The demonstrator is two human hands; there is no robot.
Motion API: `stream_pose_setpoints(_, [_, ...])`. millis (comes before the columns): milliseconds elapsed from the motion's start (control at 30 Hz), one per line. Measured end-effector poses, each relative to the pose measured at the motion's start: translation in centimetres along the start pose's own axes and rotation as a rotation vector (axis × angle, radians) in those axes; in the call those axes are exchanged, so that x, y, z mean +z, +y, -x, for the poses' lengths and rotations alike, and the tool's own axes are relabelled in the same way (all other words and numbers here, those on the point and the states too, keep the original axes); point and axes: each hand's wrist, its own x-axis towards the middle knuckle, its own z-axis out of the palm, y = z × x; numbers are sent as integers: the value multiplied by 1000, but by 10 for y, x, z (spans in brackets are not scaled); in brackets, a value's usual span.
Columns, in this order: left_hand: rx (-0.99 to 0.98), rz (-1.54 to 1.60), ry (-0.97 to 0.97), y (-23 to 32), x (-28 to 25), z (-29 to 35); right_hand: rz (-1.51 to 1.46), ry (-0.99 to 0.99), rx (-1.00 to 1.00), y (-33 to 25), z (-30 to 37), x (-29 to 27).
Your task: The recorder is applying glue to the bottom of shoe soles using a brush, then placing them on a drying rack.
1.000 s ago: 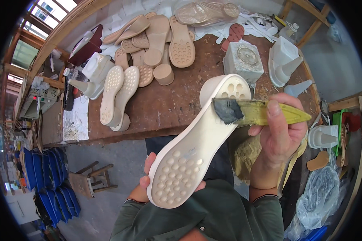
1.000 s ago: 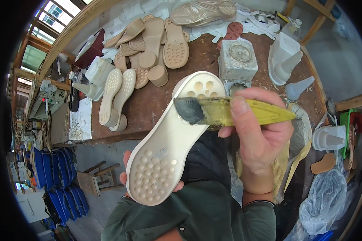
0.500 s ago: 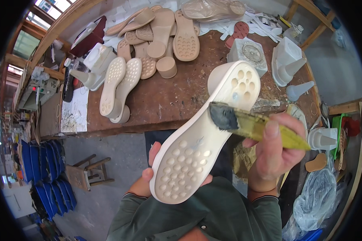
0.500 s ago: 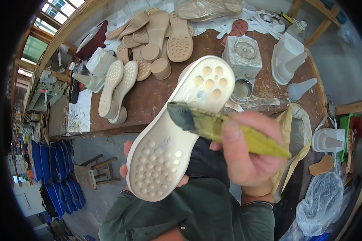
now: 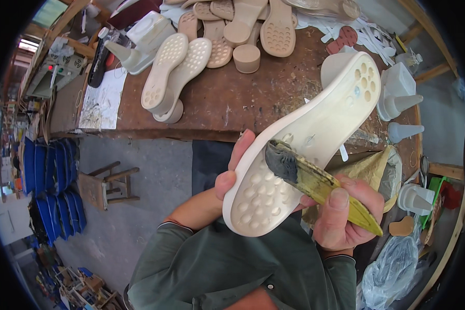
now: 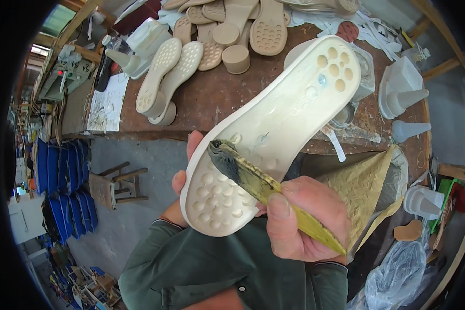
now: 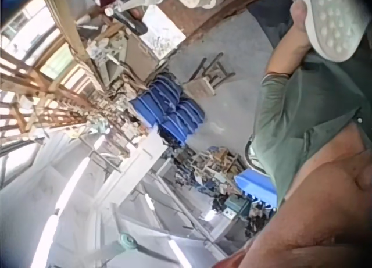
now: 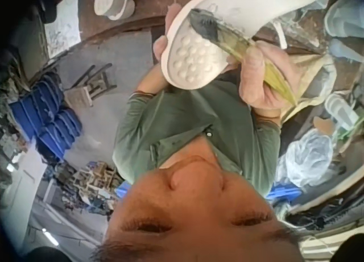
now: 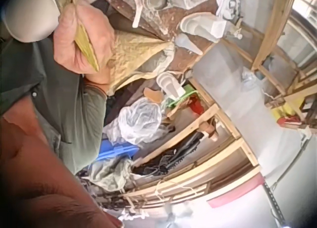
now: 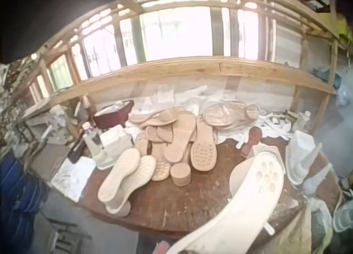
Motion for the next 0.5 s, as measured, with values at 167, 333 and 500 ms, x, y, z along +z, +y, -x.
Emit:
stream_pose_setpoints(167, [181,-382,101,2,-19,23,-37,-84,-102,8,4,2])
stream_pose_setpoints(333, [133,-422,244,7,-7,15,11,-222,-74,2,7,-1])
stream_pose_setpoints(500, [34,-286,285,11,-1,13,-129,-158,72,-6,-20,-2])
